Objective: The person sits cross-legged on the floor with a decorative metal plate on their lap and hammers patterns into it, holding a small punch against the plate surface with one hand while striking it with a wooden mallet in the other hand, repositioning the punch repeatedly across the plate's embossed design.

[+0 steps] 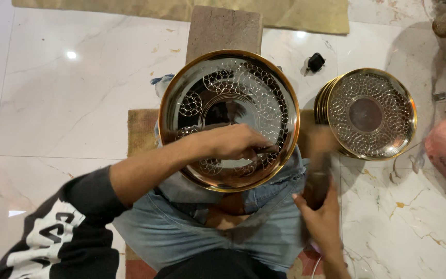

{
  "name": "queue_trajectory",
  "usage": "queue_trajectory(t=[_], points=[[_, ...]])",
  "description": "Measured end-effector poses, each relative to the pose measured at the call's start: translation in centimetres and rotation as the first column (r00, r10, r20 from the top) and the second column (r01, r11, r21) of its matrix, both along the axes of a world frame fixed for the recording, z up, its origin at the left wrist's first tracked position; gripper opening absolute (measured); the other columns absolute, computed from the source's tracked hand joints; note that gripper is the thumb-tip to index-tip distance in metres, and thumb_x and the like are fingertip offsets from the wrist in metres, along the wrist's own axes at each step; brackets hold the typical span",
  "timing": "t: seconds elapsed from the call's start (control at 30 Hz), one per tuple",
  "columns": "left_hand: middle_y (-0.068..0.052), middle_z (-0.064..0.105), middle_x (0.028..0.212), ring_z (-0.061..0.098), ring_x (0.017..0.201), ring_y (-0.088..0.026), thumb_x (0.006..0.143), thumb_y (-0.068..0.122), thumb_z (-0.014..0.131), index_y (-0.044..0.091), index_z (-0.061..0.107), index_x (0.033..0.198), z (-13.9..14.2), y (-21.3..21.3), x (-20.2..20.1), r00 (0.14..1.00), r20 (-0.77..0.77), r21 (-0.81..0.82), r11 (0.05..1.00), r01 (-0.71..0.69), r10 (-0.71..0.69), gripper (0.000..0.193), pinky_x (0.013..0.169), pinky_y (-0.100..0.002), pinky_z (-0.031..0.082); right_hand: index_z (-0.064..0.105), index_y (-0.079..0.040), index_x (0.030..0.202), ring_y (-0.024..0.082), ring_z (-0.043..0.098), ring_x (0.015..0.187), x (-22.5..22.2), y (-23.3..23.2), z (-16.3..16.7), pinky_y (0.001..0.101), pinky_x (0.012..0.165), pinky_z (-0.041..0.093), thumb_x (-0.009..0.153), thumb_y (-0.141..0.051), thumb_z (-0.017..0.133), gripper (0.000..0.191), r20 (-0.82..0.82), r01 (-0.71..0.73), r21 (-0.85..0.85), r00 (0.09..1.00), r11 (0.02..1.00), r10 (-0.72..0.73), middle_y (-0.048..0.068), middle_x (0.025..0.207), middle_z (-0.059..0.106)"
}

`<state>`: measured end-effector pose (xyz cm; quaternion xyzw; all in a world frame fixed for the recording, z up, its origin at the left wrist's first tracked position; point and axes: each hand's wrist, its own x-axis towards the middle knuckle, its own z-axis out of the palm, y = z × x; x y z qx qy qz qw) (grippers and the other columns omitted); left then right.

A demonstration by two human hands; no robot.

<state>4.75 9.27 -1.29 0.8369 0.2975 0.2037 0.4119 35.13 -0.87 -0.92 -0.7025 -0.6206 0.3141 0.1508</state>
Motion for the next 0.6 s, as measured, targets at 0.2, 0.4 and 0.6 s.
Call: queue_trajectory(t=[0.2,0.4,0.6], points=[[-0.012,0.076,0.108,0.074,0.091,-0.031,0.083,0.008,0.076,0.014,0.066,0.134,0.0,1.2,0.5,0.968,-0.048,-0.004,0.969,0.245,-0.245,0.052,0.078,-0.043,0.057,0.05,-0.005,0.141,0.028,0.069,0.091,-0.8,-5.6,-3.6,0.0379,0.083,0.056,0.079,-0.018,0.082,0.071,-0.113,0.212,0.037,0.972,0.977,-0.207,0.019,0.103,0.071],[-0.013,0.077,0.106,0.073,0.093,-0.032,0.084,0.009,0.076,0.012,0.067,0.133,0.2,0.9,-0.1,0.97,-0.017,0.018,0.97,0.241,-0.241,0.05,0.081,-0.044,0.057,0.04,-0.01,0.149,0.028,0.067,0.091,-1.7,-6.1,-3.8,0.039,0.081,0.056,0.083,-0.015,0.081,0.078,-0.249,0.207,0.078,0.951,0.975,-0.182,0.013,0.103,0.066],[-0.017,0.074,0.113,0.072,0.098,-0.035,0.083,0.005,0.074,0.005,0.064,0.131,0.5,-1.5,-1.3,0.988,0.097,0.024,0.992,-0.124,0.121,0.049,0.083,-0.044,0.056,0.029,-0.02,0.159,0.033,0.069,0.096,0.2,0.8,0.2,0.0413,0.083,0.057,0.085,-0.016,0.077,0.089,-0.06,-0.169,0.218,0.981,0.961,0.186,0.017,0.117,0.064]])
